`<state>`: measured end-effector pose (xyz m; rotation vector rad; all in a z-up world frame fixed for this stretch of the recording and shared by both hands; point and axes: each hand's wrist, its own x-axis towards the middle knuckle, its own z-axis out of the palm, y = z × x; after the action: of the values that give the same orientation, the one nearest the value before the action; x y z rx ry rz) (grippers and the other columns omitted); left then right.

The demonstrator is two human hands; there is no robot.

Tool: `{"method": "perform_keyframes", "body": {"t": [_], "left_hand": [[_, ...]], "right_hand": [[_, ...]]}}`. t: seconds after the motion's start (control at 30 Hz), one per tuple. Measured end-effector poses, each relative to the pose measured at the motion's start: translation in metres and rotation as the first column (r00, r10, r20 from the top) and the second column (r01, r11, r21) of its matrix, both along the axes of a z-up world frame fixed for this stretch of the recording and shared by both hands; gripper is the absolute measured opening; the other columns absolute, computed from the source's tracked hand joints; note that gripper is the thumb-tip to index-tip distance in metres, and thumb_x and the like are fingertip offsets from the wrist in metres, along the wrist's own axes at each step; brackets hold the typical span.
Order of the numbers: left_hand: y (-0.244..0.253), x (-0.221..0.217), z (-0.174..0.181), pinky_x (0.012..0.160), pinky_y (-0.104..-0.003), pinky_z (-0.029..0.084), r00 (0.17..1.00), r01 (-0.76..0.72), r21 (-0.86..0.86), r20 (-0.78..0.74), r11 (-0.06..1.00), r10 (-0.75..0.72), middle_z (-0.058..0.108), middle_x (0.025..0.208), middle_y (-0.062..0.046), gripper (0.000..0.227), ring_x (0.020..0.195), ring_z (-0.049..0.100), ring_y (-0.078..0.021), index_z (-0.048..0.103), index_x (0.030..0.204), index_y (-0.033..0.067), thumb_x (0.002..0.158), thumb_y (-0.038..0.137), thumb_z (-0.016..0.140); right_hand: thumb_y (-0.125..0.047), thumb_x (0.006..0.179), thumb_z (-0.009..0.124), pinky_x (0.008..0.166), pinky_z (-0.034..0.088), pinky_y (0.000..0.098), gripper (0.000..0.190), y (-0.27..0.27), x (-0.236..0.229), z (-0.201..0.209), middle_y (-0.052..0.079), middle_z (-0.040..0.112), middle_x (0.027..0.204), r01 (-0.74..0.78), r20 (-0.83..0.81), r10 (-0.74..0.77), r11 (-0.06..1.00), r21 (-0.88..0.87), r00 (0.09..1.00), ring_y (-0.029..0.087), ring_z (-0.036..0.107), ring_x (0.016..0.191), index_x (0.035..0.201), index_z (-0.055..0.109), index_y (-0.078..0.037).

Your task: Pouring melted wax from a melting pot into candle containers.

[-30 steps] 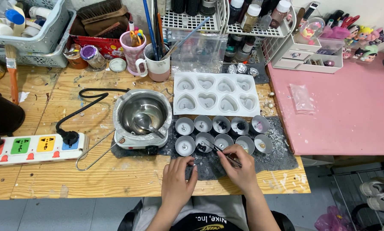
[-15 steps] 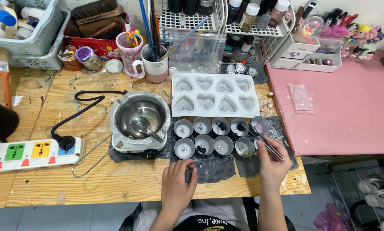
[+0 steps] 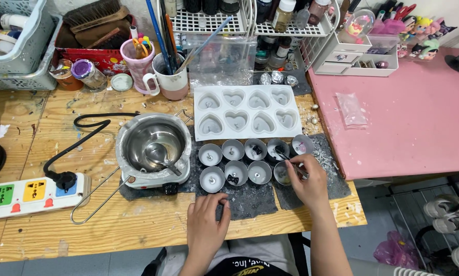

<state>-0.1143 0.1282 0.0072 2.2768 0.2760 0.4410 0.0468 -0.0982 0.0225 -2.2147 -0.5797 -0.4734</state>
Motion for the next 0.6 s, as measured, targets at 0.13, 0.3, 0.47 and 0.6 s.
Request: {"method": "perform_keyframes", "body": {"t": [0.13,0.3,0.47,0.6], "left_hand": [[0.000,0.000,0.000,0.079,-0.037,0.041,1.000,0.009,0.009,-0.006,1.000,-0.009,0.071,0.090,0.001,0.021,0.090,0.061,-0.0212,0.069,0.106,0.0105,0.089,0.022,0.067],[0.000,0.000,0.001,0.079,-0.037,0.041,1.000,0.013,0.012,-0.016,1.000,-0.013,0.072,0.091,0.001,0.021,0.090,0.061,-0.0213,0.069,0.106,0.0105,0.089,0.023,0.067],[0.000,0.000,0.001,0.079,-0.037,0.041,1.000,0.013,0.005,-0.028,1.000,-0.013,0.072,0.091,0.000,0.021,0.091,0.061,-0.0213,0.069,0.105,0.0104,0.089,0.023,0.067],[0.000,0.001,0.002,0.078,-0.037,0.040,0.999,0.018,0.002,-0.039,1.000,-0.018,0.072,0.092,0.000,0.022,0.091,0.061,-0.0214,0.069,0.106,0.0098,0.089,0.023,0.067]], "right_hand": [[-0.007,0.092,0.077,0.060,0.053,0.0294,0.015,-0.001,0.006,-0.007,0.010,0.069,0.088,-0.002,0.001,0.002,1.000,-0.009,1.000,0.015,0.068,0.069,0.098,0.065,-0.002],[-0.007,0.093,0.075,0.063,0.055,0.0275,0.017,-0.004,0.007,-0.014,0.009,0.071,0.086,0.039,0.014,-0.040,0.997,0.063,0.999,0.014,0.071,0.073,0.099,0.060,-0.002],[-0.007,0.094,0.076,0.063,0.053,0.0258,0.020,-0.005,0.005,-0.015,0.008,0.070,0.085,0.062,-0.032,-0.058,0.988,0.144,0.998,0.013,0.070,0.072,0.102,0.058,-0.003],[-0.008,0.092,0.078,0.060,0.051,0.0240,0.024,0.001,0.001,-0.001,0.007,0.071,0.084,0.054,-0.095,-0.036,0.978,0.201,0.995,0.012,0.066,0.068,0.104,0.057,-0.003]]}}
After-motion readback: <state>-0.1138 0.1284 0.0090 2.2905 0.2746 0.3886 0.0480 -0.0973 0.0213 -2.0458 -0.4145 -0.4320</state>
